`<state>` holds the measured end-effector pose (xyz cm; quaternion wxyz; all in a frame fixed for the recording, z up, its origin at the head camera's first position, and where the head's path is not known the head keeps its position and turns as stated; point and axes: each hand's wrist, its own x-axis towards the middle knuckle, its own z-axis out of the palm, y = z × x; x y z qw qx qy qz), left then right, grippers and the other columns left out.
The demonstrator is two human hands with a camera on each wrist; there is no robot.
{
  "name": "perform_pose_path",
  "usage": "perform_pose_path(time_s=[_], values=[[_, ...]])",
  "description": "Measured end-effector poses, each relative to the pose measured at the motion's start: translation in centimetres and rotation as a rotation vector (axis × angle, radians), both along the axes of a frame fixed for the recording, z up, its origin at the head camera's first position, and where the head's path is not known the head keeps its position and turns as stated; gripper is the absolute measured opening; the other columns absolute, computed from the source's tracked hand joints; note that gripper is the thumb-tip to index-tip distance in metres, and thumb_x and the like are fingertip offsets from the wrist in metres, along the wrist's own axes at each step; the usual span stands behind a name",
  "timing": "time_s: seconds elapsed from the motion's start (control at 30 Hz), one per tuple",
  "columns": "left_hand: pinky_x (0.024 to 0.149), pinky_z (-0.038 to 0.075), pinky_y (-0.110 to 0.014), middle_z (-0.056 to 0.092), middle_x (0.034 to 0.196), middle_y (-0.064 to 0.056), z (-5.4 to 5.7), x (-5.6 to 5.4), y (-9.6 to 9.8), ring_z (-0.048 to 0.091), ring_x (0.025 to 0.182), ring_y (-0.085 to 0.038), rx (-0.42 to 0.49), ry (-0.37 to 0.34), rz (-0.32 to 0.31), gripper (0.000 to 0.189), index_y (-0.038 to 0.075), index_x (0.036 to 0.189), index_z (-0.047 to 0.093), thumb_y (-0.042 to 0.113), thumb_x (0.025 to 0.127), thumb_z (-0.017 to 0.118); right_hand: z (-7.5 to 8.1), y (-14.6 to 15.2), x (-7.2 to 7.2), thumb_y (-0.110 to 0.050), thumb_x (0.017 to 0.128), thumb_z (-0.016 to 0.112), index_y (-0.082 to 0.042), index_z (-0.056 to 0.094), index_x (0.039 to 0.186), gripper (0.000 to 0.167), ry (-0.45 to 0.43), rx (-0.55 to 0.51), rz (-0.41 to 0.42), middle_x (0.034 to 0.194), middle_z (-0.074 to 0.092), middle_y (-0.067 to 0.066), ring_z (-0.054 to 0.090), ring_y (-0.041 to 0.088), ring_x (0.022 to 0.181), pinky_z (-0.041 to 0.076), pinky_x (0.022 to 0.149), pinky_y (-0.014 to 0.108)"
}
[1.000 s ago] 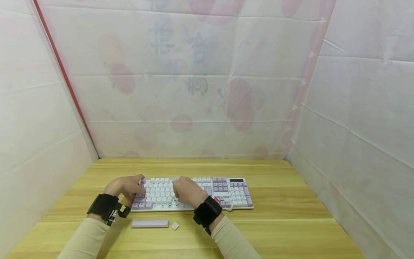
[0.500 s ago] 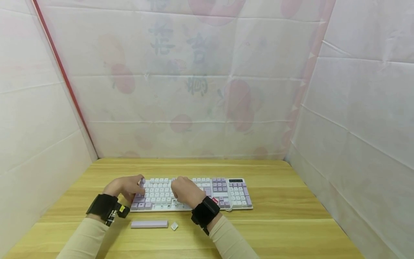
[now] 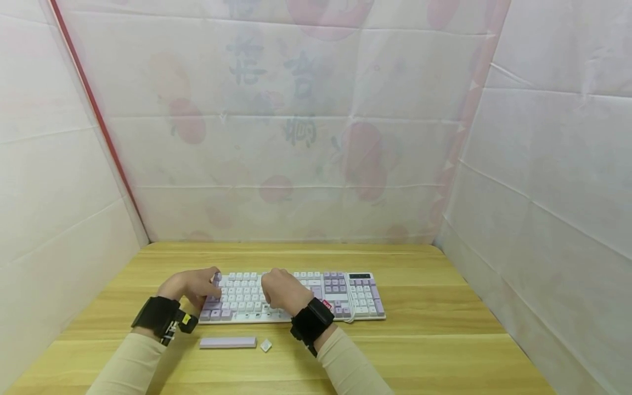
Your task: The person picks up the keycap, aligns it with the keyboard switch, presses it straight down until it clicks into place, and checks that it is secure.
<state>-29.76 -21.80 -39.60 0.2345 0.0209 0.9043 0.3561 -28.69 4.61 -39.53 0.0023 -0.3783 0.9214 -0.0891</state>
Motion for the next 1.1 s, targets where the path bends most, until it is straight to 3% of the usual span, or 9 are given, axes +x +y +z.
perform_pose_path(time_s=[0.1, 0.23, 0.4, 0.57, 0.73, 0.97, 1.1], values=[[0.077, 0.065, -0.048, 0.055, 0.129, -0.029, 0.0, 0.0, 0.0, 0.068, 0.095, -0.03, -0.001, 0.004, -0.001, 0.08, -0.007, 0.152, 0.028, 0.013, 0.086, 0.069, -0.1, 0.0, -0.1, 0.004, 0.083, 0.08, -0.016, 0.074, 0.067, 0.026, -0.005, 0.002, -0.017, 0.066, 0.064, -0.007, 0.049, 0.001, 0.06, 0.043, 0.063, 0.013], [0.077, 0.065, -0.047, 0.055, 0.13, -0.029, 0.1, 0.1, 0.1, 0.068, 0.093, -0.03, -0.007, 0.007, -0.004, 0.084, -0.008, 0.154, 0.025, 0.013, 0.085, 0.069, 0.0, 0.0, -0.1, 0.001, 0.081, 0.083, -0.015, 0.076, 0.071, 0.02, -0.005, 0.008, -0.025, 0.071, 0.069, -0.005, 0.058, 0.004, 0.065, 0.048, 0.063, 0.013], [0.077, 0.065, -0.047, 0.054, 0.13, -0.029, 0.1, 0.0, 0.1, 0.068, 0.094, -0.029, -0.003, -0.002, 0.002, 0.085, -0.008, 0.154, 0.024, 0.012, 0.085, 0.069, 0.0, -0.1, -0.1, 0.003, 0.081, 0.083, -0.015, 0.074, 0.068, 0.023, -0.003, 0.002, -0.027, 0.069, 0.066, -0.006, 0.054, 0.003, 0.062, 0.045, 0.061, 0.013], [0.077, 0.065, -0.046, 0.053, 0.13, -0.028, 0.1, -0.2, 0.1, 0.067, 0.093, -0.028, 0.0, -0.007, 0.008, 0.084, -0.007, 0.155, 0.024, 0.012, 0.085, 0.068, 0.0, -0.3, -0.1, 0.007, 0.082, 0.078, -0.014, 0.072, 0.065, 0.028, 0.006, 0.002, -0.022, 0.064, 0.062, -0.005, 0.04, 0.004, 0.059, 0.034, 0.059, 0.016], [0.076, 0.065, -0.045, 0.052, 0.133, -0.029, -0.1, -0.2, 0.1, 0.068, 0.091, -0.028, -0.002, -0.005, 0.003, 0.089, -0.007, 0.158, 0.02, 0.012, 0.086, 0.068, 0.0, -0.3, 0.2, 0.008, 0.083, 0.078, -0.014, 0.07, 0.064, 0.03, 0.022, 0.013, -0.037, 0.065, 0.06, -0.005, 0.041, 0.003, 0.06, 0.036, 0.059, 0.016], [0.077, 0.065, -0.047, 0.045, 0.143, -0.038, -0.1, 0.1, 0.2, 0.069, 0.099, -0.034, 0.008, -0.012, 0.001, 0.092, -0.01, 0.158, 0.015, 0.01, 0.086, 0.068, -0.5, -0.7, 0.6, 0.017, 0.08, 0.067, -0.019, 0.04, 0.055, 0.051, 0.136, 0.031, 0.008, 0.059, 0.031, -0.007, 0.025, 0.006, 0.059, 0.025, 0.053, 0.015], [0.077, 0.065, -0.047, 0.048, 0.14, -0.035, 0.1, 0.2, 0.2, 0.068, 0.099, -0.033, 0.005, -0.006, -0.004, 0.09, -0.01, 0.158, 0.016, 0.01, 0.086, 0.067, -0.6, -1.0, 0.7, 0.013, 0.084, 0.069, -0.019, 0.044, 0.056, 0.049, 0.169, 0.057, -0.004, 0.059, 0.032, -0.007, 0.028, 0.005, 0.059, 0.027, 0.053, 0.014]])
